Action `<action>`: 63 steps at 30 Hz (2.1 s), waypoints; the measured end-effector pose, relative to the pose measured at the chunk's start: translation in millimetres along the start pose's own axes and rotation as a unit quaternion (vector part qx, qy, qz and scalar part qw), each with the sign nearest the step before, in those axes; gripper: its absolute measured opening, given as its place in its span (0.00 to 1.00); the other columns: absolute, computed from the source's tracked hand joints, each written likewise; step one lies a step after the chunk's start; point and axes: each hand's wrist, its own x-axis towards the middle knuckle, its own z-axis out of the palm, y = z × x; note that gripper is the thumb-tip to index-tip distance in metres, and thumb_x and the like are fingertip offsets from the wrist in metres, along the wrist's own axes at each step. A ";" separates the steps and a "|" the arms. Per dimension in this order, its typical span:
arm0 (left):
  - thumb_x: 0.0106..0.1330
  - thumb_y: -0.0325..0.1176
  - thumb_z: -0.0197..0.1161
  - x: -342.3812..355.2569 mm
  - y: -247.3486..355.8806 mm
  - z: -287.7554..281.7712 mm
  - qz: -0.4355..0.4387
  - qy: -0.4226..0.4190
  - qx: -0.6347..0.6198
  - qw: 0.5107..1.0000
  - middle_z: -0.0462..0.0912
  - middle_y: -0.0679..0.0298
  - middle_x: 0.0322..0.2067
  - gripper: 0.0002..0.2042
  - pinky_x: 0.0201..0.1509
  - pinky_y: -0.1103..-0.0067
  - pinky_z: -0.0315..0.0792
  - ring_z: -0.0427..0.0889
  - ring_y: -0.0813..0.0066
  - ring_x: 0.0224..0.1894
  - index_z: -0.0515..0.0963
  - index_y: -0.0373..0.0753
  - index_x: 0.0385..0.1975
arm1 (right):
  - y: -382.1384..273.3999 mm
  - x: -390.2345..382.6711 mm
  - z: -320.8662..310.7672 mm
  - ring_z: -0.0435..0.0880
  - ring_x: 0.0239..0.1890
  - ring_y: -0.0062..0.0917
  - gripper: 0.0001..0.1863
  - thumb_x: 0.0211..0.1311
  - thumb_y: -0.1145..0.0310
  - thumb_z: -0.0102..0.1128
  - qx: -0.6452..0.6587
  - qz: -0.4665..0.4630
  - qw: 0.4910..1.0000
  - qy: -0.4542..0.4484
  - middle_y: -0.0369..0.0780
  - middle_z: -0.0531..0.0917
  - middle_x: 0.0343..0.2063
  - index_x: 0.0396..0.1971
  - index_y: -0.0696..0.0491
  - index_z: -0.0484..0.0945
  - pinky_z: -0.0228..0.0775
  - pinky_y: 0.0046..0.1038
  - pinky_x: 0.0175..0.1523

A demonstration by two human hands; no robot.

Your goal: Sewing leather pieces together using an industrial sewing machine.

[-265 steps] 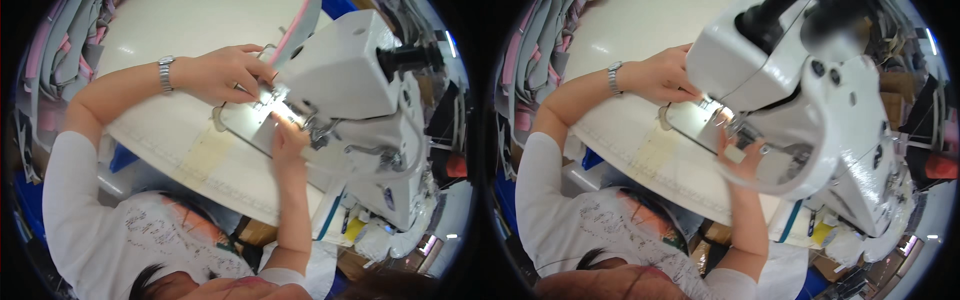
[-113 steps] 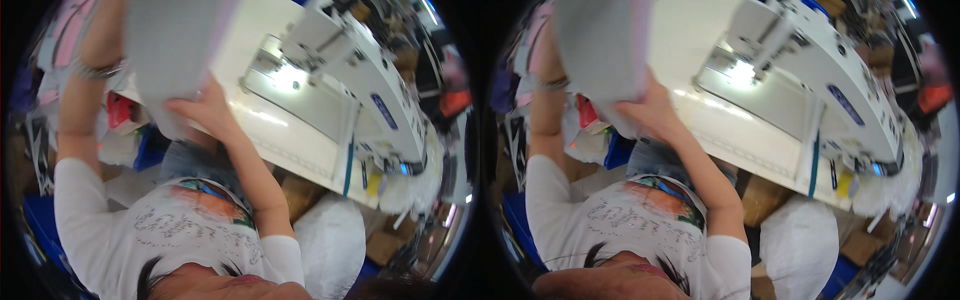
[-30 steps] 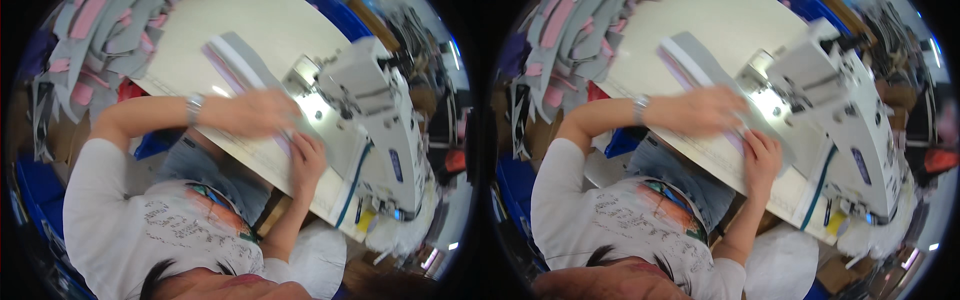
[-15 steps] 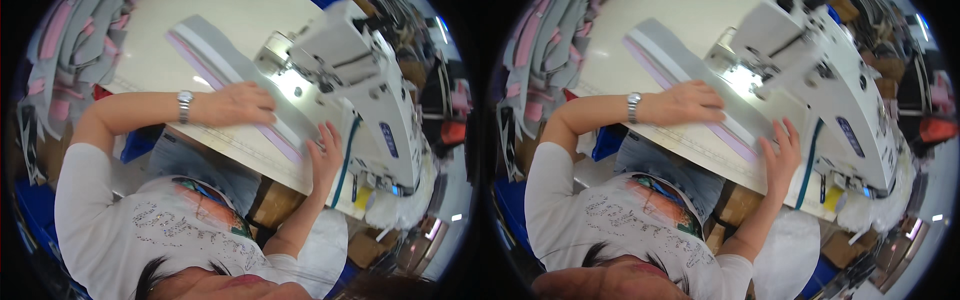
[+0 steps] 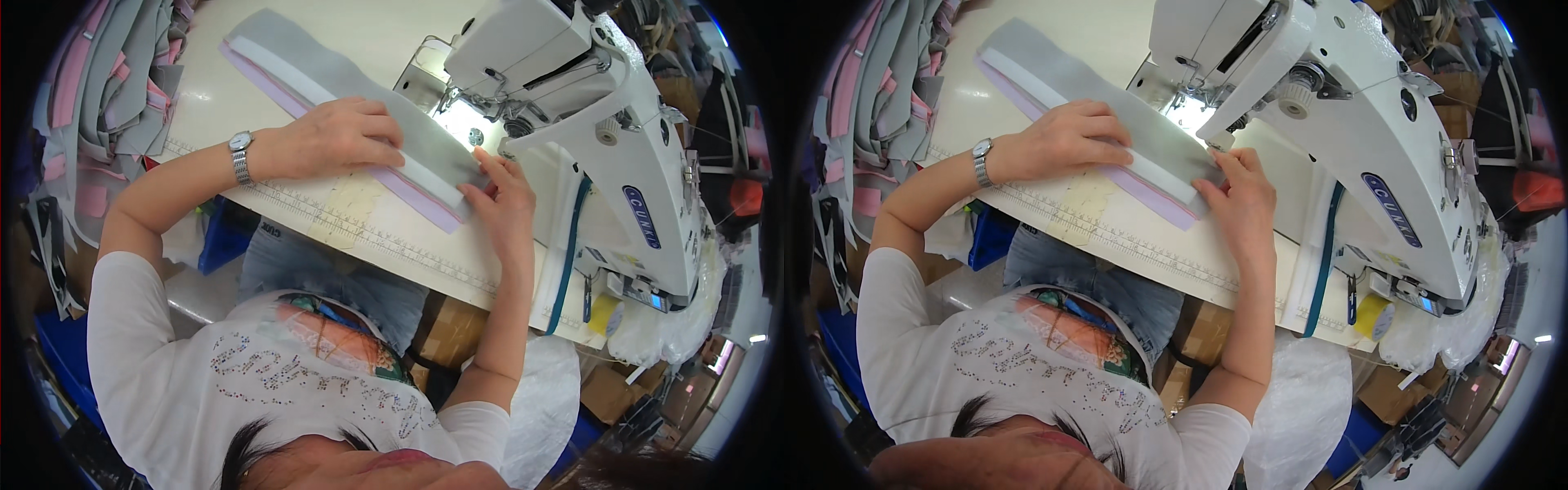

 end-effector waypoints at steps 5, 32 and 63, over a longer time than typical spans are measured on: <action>0.55 0.29 0.63 -3.2 -7.3 -0.1 0.012 -0.015 -0.012 1.000 0.79 0.64 0.41 0.12 0.49 0.73 0.71 0.76 0.65 0.43 0.81 0.42 0.40 | -2.3 2.7 -0.8 0.74 0.25 0.21 0.19 0.46 0.74 0.71 0.026 0.013 1.000 -0.001 0.36 0.76 0.33 0.43 0.57 0.82 0.70 0.23 0.35; 0.58 0.30 0.58 6.7 -10.2 -21.2 0.009 -0.036 0.173 0.984 0.79 0.61 0.44 0.10 0.50 0.74 0.70 0.78 0.68 0.46 0.73 0.40 0.39 | -12.6 16.9 31.8 0.81 0.33 0.27 0.14 0.42 0.74 0.65 -0.239 -0.329 0.910 0.084 0.35 0.78 0.31 0.34 0.49 0.82 0.73 0.27 0.29; 0.57 0.30 0.62 25.7 -18.0 21.0 0.021 -0.021 -0.022 0.999 0.82 0.72 0.47 0.08 0.50 0.74 0.69 0.78 0.72 0.50 0.80 0.42 0.37 | -5.3 -2.0 27.4 0.76 0.31 0.25 0.14 0.42 0.71 0.68 -0.249 -0.267 0.929 0.059 0.32 0.74 0.30 0.33 0.41 0.85 0.69 0.27 0.26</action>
